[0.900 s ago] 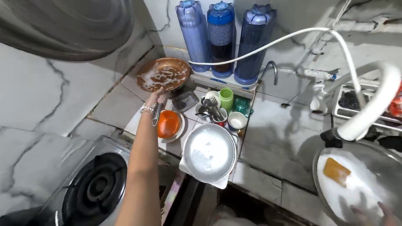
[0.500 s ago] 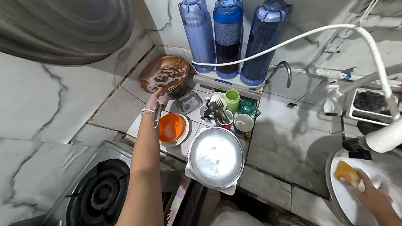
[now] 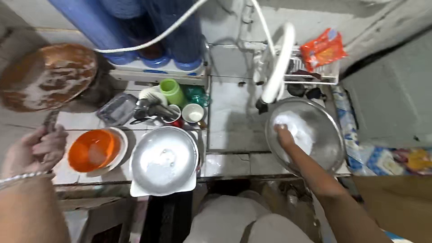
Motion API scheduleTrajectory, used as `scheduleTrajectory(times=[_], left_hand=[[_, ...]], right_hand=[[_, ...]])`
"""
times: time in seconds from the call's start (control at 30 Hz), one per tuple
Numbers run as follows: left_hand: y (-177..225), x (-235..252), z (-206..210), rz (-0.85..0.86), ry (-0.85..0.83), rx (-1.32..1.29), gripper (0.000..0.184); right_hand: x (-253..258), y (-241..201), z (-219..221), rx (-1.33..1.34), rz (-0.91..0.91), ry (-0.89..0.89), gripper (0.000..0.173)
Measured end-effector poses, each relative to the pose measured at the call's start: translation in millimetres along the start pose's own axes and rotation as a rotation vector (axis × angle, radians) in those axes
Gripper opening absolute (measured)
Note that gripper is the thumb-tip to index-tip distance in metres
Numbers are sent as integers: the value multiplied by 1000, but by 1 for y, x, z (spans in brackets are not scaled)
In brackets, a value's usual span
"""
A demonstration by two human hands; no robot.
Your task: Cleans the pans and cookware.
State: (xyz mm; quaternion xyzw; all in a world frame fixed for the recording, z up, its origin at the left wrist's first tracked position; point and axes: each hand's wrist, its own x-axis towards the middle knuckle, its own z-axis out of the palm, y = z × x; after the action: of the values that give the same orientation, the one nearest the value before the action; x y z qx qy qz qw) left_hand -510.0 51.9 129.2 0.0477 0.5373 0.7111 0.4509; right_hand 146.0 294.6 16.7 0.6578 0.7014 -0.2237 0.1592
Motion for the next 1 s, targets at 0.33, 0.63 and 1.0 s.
scheduleTrajectory(times=[0.33, 0.63, 1.0], left_hand=[[-43, -85, 45, 53, 211, -233, 43], [-115, -193, 77, 134, 155, 341, 34], [-355, -359, 60, -473, 505, 682, 49]], right_hand=[[3, 64, -17, -35, 59, -91, 42], [1, 77, -49, 44, -240, -55, 41], [-52, 88, -39, 840, -420, 456, 89]])
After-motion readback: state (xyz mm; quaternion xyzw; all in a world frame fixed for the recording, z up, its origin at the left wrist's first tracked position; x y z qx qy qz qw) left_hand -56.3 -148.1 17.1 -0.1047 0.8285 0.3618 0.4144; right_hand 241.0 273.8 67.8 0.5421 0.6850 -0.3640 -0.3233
